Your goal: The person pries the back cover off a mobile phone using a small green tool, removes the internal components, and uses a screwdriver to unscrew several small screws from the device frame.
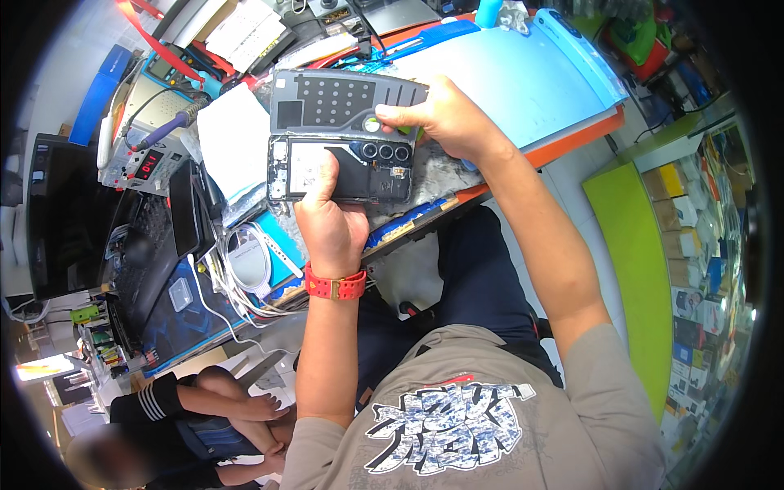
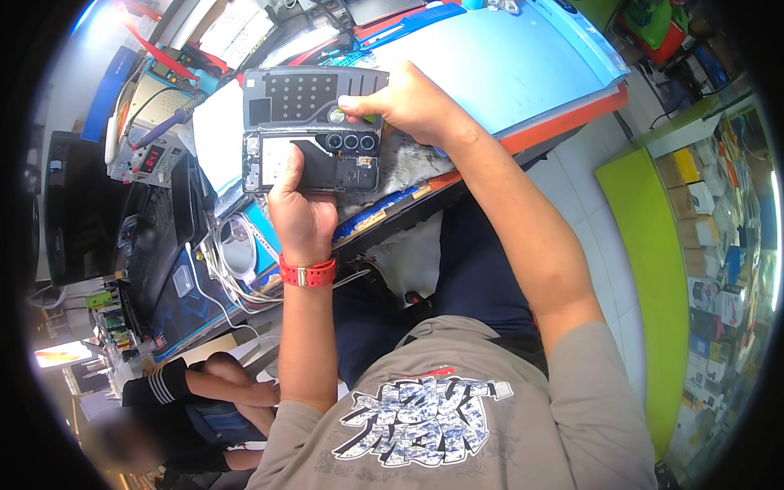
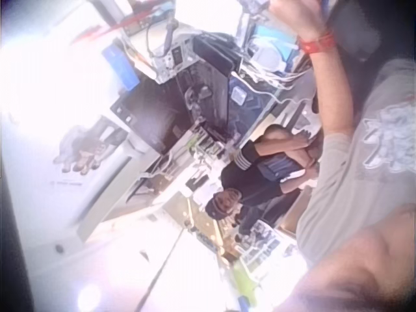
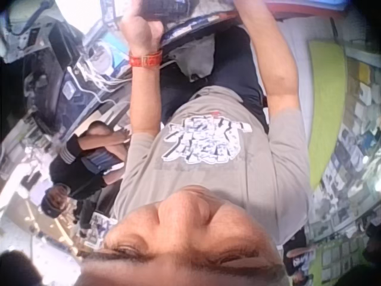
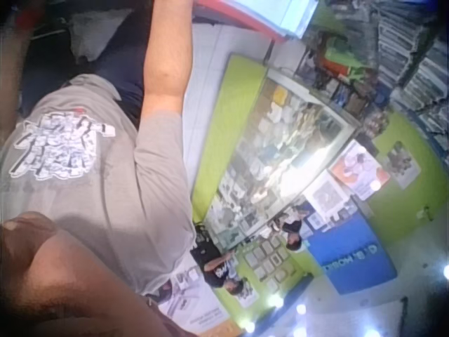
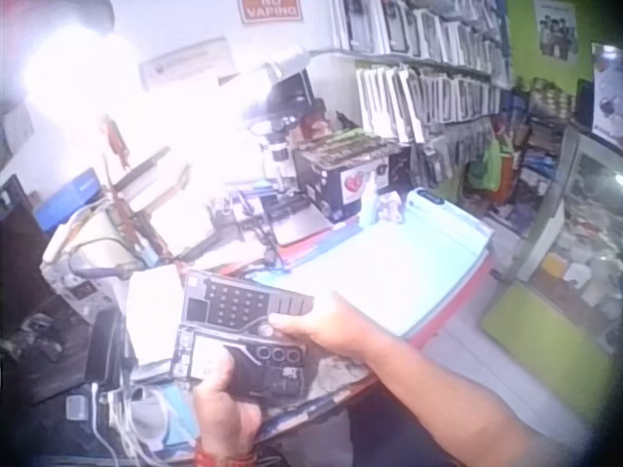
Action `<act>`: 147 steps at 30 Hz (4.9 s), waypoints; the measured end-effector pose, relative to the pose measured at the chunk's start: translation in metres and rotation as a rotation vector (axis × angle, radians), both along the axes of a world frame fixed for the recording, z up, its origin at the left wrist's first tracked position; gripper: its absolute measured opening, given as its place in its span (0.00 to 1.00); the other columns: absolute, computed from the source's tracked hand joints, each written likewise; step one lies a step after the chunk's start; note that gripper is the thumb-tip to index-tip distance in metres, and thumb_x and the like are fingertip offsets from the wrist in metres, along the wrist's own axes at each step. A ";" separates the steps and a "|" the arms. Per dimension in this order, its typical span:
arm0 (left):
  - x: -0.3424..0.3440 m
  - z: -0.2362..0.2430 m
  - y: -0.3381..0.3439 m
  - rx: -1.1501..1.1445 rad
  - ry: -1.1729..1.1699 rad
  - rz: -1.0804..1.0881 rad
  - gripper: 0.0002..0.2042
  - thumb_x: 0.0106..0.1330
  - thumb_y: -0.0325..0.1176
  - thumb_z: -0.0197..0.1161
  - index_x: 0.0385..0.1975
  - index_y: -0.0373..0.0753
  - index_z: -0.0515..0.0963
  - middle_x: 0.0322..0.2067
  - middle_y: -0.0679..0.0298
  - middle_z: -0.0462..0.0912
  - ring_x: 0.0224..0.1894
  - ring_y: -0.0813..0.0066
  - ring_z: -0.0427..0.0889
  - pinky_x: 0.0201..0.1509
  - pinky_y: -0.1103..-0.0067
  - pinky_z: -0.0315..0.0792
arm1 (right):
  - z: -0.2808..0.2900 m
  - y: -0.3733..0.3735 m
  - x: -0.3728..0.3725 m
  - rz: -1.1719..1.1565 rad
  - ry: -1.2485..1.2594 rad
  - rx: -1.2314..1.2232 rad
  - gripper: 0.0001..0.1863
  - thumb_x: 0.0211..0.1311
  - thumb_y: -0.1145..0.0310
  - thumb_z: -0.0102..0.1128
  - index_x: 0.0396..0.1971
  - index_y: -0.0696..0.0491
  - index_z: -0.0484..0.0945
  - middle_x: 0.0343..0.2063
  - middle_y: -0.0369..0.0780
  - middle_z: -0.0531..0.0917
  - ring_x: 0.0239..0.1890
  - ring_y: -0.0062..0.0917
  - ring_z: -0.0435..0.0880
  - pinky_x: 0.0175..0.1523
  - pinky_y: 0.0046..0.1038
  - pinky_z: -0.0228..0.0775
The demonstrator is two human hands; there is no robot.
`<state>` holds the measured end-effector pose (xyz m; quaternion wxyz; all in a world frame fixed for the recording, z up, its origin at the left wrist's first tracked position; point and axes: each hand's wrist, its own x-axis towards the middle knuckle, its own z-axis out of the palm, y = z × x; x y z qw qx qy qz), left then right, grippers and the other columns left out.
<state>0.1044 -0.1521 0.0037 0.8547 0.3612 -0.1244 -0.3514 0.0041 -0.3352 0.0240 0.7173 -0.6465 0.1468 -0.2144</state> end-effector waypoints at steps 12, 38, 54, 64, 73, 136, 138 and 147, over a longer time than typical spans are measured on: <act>0.003 0.028 0.015 0.227 -0.242 0.008 0.14 0.69 0.22 0.66 0.53 0.30 0.80 0.49 0.59 0.87 0.48 0.71 0.87 0.54 0.74 0.79 | 0.041 0.004 0.000 0.223 0.159 -0.148 0.16 0.67 0.67 0.72 0.47 0.63 0.85 0.36 0.40 0.89 0.32 0.18 0.87 0.40 0.22 0.81; -0.010 0.033 0.030 0.133 -0.131 -0.126 0.17 0.73 0.24 0.62 0.59 0.30 0.76 0.50 0.55 0.87 0.47 0.66 0.89 0.51 0.72 0.85 | 0.015 0.030 -0.026 0.186 -0.074 0.473 0.14 0.66 0.76 0.67 0.49 0.66 0.82 0.37 0.44 0.89 0.28 0.22 0.87 0.33 0.23 0.84; -0.014 0.038 0.034 0.145 -0.135 -0.098 0.14 0.71 0.22 0.65 0.55 0.31 0.78 0.47 0.56 0.88 0.45 0.69 0.90 0.49 0.75 0.85 | 0.006 0.041 -0.030 0.121 -0.087 0.455 0.15 0.69 0.74 0.66 0.52 0.64 0.79 0.37 0.43 0.88 0.29 0.22 0.88 0.32 0.23 0.86; -0.005 0.028 0.034 0.203 -0.185 -0.128 0.14 0.70 0.23 0.67 0.54 0.31 0.80 0.48 0.58 0.88 0.45 0.72 0.89 0.52 0.76 0.82 | 0.010 0.041 -0.035 0.139 -0.023 0.396 0.15 0.71 0.70 0.66 0.49 0.65 0.81 0.37 0.43 0.89 0.30 0.20 0.87 0.37 0.22 0.84; -0.008 0.030 0.019 0.310 -0.382 -0.005 0.14 0.71 0.25 0.67 0.55 0.30 0.80 0.48 0.59 0.89 0.46 0.75 0.87 0.52 0.77 0.80 | 0.033 0.040 -0.024 -0.224 0.183 -0.443 0.20 0.69 0.64 0.69 0.53 0.64 0.83 0.38 0.40 0.90 0.38 0.22 0.86 0.50 0.29 0.79; -0.040 0.030 0.024 0.218 0.382 0.059 0.16 0.84 0.34 0.48 0.65 0.35 0.69 0.61 0.56 0.78 0.66 0.59 0.75 0.76 0.55 0.66 | 0.025 -0.102 -0.057 -0.600 0.742 -1.188 0.21 0.73 0.53 0.60 0.41 0.59 0.85 0.38 0.52 0.88 0.43 0.51 0.87 0.50 0.47 0.78; -0.036 0.015 0.029 0.171 0.363 0.039 0.15 0.84 0.35 0.49 0.63 0.34 0.70 0.59 0.57 0.79 0.64 0.62 0.75 0.76 0.56 0.66 | 0.007 -0.112 -0.068 -0.681 0.542 -1.312 0.11 0.72 0.68 0.58 0.46 0.57 0.84 0.48 0.52 0.87 0.50 0.49 0.86 0.53 0.49 0.78; -0.019 0.058 0.064 0.219 0.443 -0.273 0.30 0.84 0.40 0.50 0.70 0.19 0.52 0.77 0.30 0.39 0.82 0.40 0.43 0.83 0.51 0.52 | -0.033 -0.124 -0.104 -0.448 0.534 -1.238 0.18 0.79 0.70 0.49 0.61 0.57 0.80 0.66 0.54 0.76 0.68 0.51 0.75 0.71 0.41 0.67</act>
